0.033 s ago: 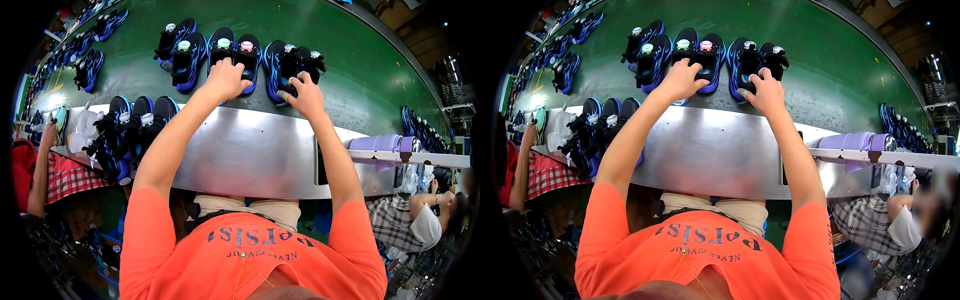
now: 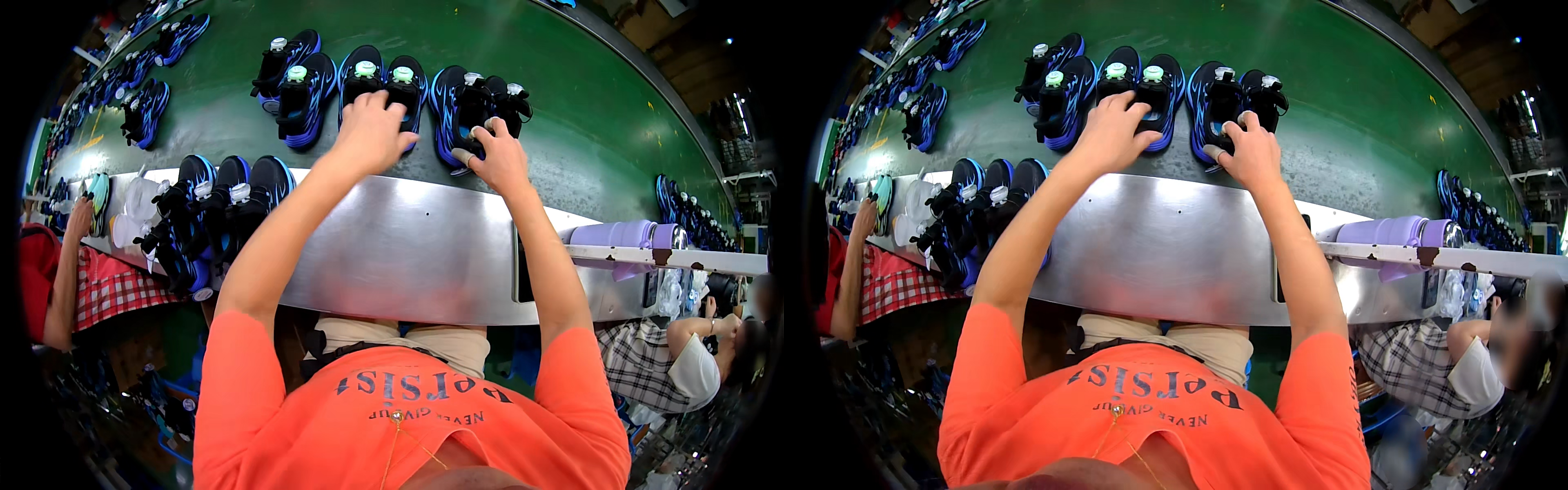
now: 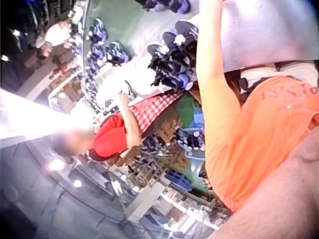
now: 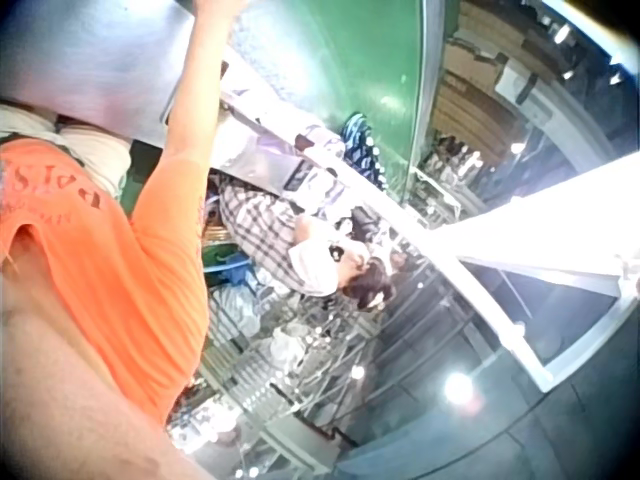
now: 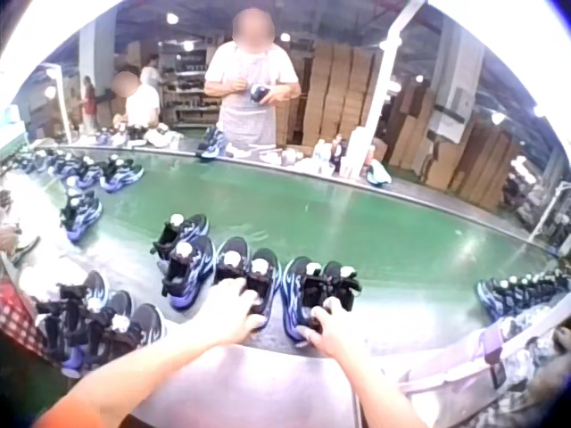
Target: The person inserts a round component into the top of shoes and then applies a piece of tape over it.
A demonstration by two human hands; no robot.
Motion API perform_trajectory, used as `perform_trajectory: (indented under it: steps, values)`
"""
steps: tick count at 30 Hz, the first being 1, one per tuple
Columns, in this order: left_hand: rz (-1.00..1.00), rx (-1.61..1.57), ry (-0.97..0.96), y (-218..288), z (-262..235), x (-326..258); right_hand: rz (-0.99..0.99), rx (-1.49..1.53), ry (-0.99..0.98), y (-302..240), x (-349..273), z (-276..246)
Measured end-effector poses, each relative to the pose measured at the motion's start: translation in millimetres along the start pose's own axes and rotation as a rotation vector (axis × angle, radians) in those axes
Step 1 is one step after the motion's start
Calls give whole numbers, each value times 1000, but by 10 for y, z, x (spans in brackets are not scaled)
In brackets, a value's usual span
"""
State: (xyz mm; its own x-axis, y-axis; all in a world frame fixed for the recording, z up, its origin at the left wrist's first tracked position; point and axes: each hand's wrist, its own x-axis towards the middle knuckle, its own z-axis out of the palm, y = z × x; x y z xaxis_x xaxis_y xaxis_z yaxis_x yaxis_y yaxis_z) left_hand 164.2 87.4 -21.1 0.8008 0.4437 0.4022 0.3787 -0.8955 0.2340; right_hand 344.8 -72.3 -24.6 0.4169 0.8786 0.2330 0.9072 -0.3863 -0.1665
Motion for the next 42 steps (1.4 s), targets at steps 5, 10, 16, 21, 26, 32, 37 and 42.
perform_trajectory:
  steps: [5, 10, 16, 21, 26, 32, 37, 42]
  values:
    - [564, -1932, -640, 1031, -1431, -684, 23, 136, -26, 19, -153, -13]
    - [1096, -2389, -461, 1860, -1677, -1002, 13, 288, -13, -115, -373, -209]
    - [1059, -2110, -730, 1780, -1663, -1017, -54, 360, -9, -232, -584, -437]
    - [989, -2046, -773, 1848, -1640, -1043, -83, 375, -60, -530, -826, -600]
    - [960, -1995, -807, 1890, -1639, -1041, -41, 436, -79, -739, -1196, -523]
    - [955, -1945, -863, 1893, -1686, -1023, -37, 472, -16, -756, -1231, -457]
    - [954, -1899, -902, 1909, -1728, -1042, -33, 454, 18, -744, -1265, -395]
    - [943, -1871, -921, 1887, -1797, -1079, -39, 461, 33, -731, -1370, -335]
